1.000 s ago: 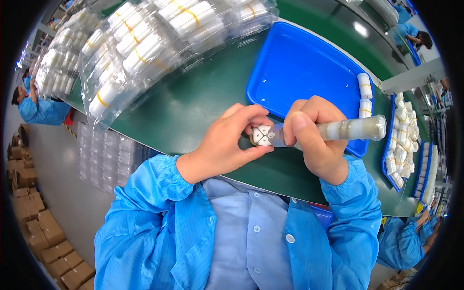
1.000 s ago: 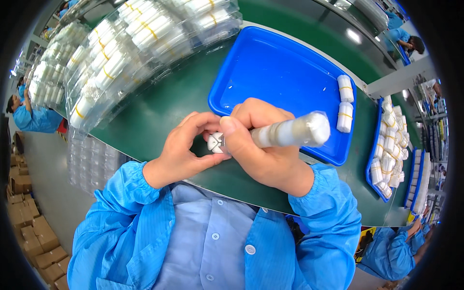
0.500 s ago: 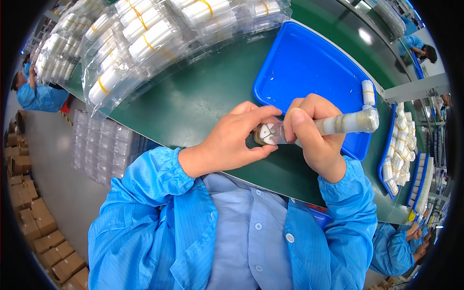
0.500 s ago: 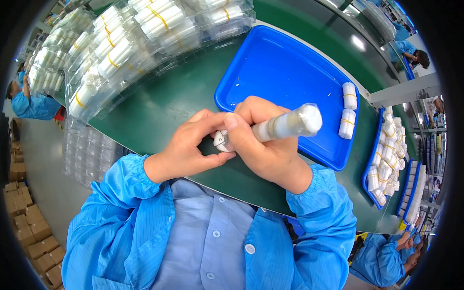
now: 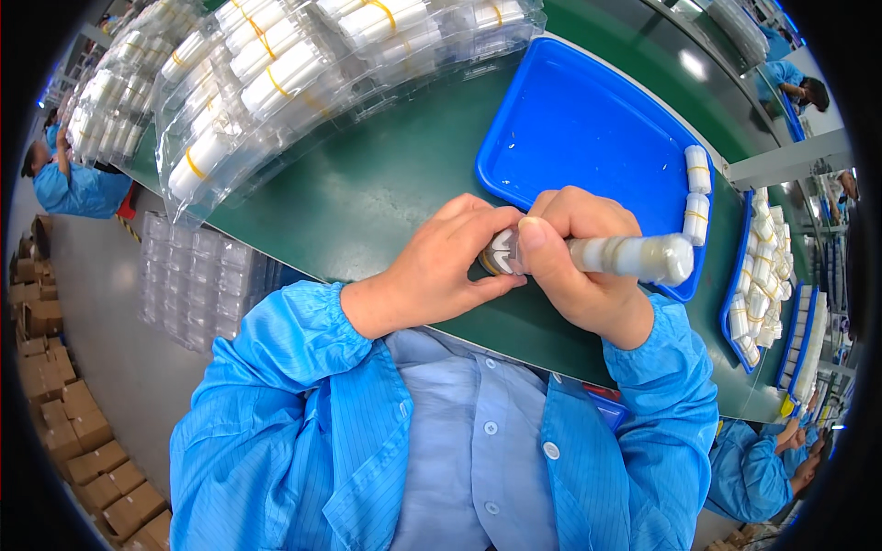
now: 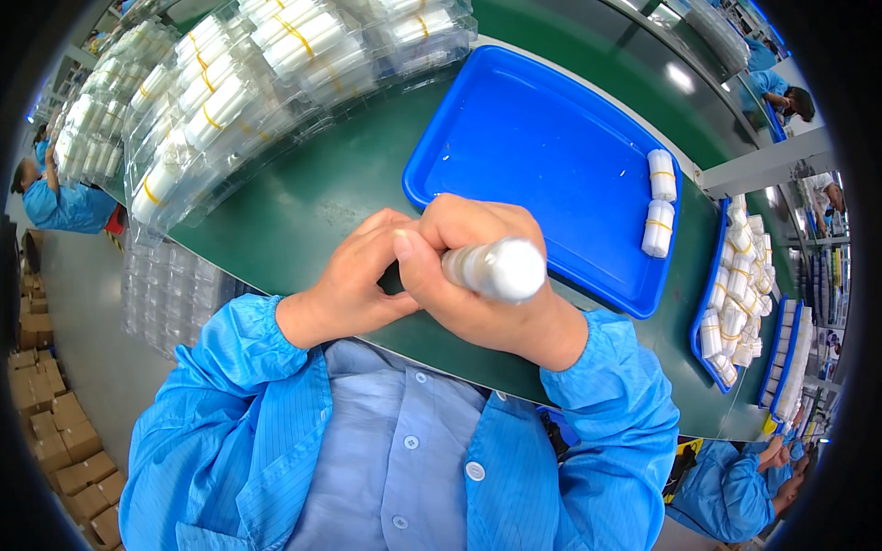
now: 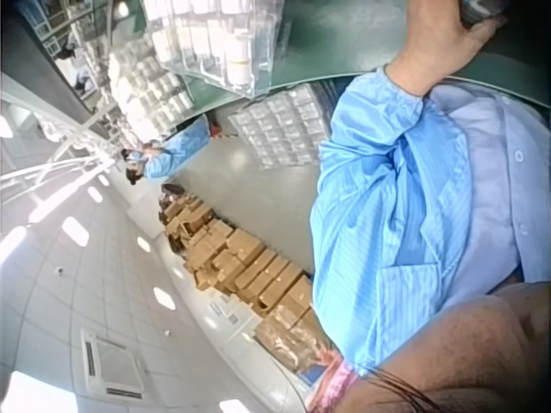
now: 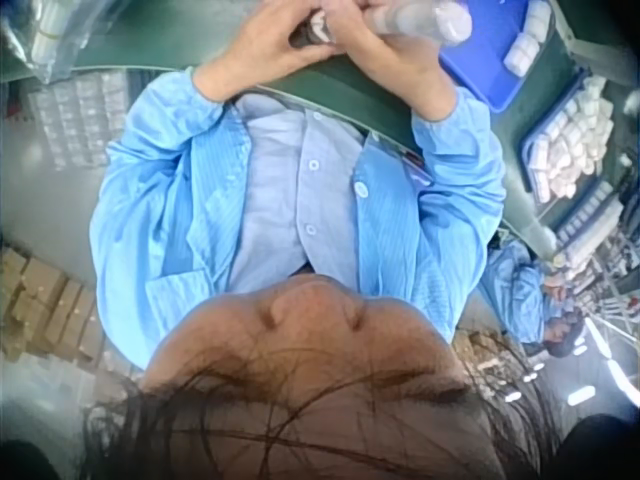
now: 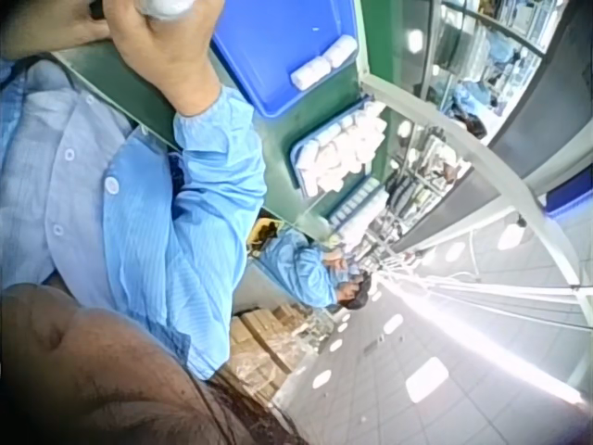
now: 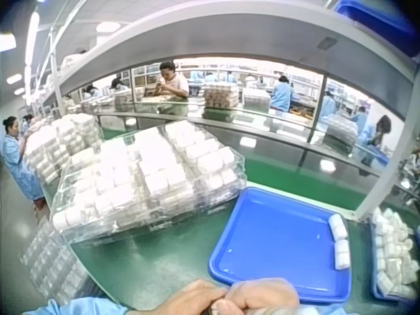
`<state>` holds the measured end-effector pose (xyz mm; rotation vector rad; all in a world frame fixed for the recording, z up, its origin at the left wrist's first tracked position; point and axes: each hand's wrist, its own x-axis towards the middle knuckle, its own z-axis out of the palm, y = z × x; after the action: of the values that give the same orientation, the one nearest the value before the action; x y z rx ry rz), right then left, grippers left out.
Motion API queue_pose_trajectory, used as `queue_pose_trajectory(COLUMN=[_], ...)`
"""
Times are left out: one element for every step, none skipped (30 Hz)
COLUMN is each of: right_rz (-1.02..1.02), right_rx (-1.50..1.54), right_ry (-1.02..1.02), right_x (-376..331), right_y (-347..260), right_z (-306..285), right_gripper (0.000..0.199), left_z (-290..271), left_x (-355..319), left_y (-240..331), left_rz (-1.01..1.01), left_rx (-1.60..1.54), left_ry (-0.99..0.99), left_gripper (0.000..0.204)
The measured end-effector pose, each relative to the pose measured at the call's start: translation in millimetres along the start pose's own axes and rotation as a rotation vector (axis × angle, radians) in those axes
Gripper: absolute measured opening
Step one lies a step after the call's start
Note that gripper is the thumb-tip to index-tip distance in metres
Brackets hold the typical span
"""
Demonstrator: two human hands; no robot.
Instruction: The person is assembling and marking cylindrical white products on a production line conveyor belt.
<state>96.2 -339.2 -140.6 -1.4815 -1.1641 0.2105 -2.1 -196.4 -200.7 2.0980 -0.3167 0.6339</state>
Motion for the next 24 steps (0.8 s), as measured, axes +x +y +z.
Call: queue_pose_trajectory(right_rz=[-0.022,-0.060,-0.098,-0.136,-0.072,-0.010,0.053,0.140,0.133,0.126,0.119,0.130,0.140,0.151,0.174,0.198,0.221,0.211,0.200,0.190,0.176,0.162,0.148,0.144], right_rx=[-0.015,-0.027,-0.041,-0.055,-0.038,-0.020,-0.002,0.046,0.053,0.060,0.068,0.067,0.065,0.064,0.061,0.057,0.053,0.046,0.039,0.031,0.013,-0.005,-0.023,-0.068], right_ry=[0.005,-0.002,-0.008,-0.014,-0.022,-0.032,-0.043,-0.061,-0.059,-0.057,-0.055,-0.050,-0.046,-0.041,-0.032,-0.022,-0.013,-0.017,-0.021,-0.024,-0.025,-0.025,-0.025,-0.023], right_x=[0.2,0.3,0.3,0.4,1.0,1.8,2.7,4.0,3.9,4.0,4.1,4.2,4.4,4.5,3.8,2.8,2.2,2.6,3.2,4.0,4.5,5.1,5.6,4.8], right_y=[-0.1,-0.1,-0.3,-0.7,-1.4,-2.0,-2.9,-5.0,-4.3,-2.8,-1.4,-0.7,0.0,0.8,2.2,4.1,4.8,3.0,-1.1,-3.7,-4.3,-4.6,-4.8,-5.6], right_z=[1.6,4.1,7.1,8.6,7.9,6.7,5.2,2.9,3.6,4.4,5.0,5.6,6.0,6.4,6.5,6.6,6.4,7.1,8.5,9.9,10.8,11.6,12.6,13.9], right_gripper=[0.022,0.022,0.022,0.022,0.022,0.022,0.023,0.023,0.023,0.024,0.024,0.025,0.025,0.025,0.025,0.025,0.025,0.025,0.025,0.026,0.024,0.022,0.020,0.018], left_z=[-0.1,0.0,0.2,0.2,-0.4,-1.2,-1.9,-2.7,-3.5,-4.2,-4.8,-5.4,-5.7,-5.4,-4.6,-4.2,-4.7,-5.3,-5.8,-6.1,-6.2,-6.2,-6.2,-6.0], left_x=[-0.6,-1.4,-2.4,-2.9,-2.1,-1.6,-1.5,-1.5,-1.4,-1.4,-1.4,-1.6,-2.1,-2.7,-2.6,-2.4,-2.0,-1.8,-1.7,-1.6,-1.6,-1.6,-1.7,-1.9], left_y=[0.8,0.3,-0.8,-1.2,0.3,2.7,4.3,4.2,3.6,2.9,2.1,1.2,0.8,0.8,0.8,0.9,1.5,1.9,2.2,2.1,2.0,1.8,1.6,1.2], left_rz=[-0.002,-0.007,-0.010,-0.014,-0.019,-0.026,-0.034,-0.043,-0.052,-0.062,-0.073,-0.084,-0.095,-0.102,-0.106,-0.110,-0.112,-0.117,-0.122,-0.118,-0.115,-0.111,-0.113,-0.114], left_rx=[-0.006,-0.002,0.001,0.005,-0.002,-0.006,-0.010,-0.025,-0.041,-0.057,-0.064,-0.070,-0.077,-0.087,-0.097,-0.108,-0.102,-0.095,-0.088,-0.082,-0.079,-0.075,-0.081,-0.088], left_ry=[0.008,-0.004,-0.017,-0.030,-0.021,-0.009,0.002,-0.003,-0.010,-0.016,-0.022,-0.028,-0.035,-0.030,-0.026,-0.023,-0.027,-0.029,-0.032,-0.032,-0.033,-0.035,-0.037,-0.041], left_gripper=[0.056,0.056,0.056,0.056,0.056,0.057,0.057,0.058,0.058,0.058,0.058,0.058,0.058,0.057,0.057,0.056,0.055,0.055,0.054,0.053,0.052,0.051,0.049,0.048])
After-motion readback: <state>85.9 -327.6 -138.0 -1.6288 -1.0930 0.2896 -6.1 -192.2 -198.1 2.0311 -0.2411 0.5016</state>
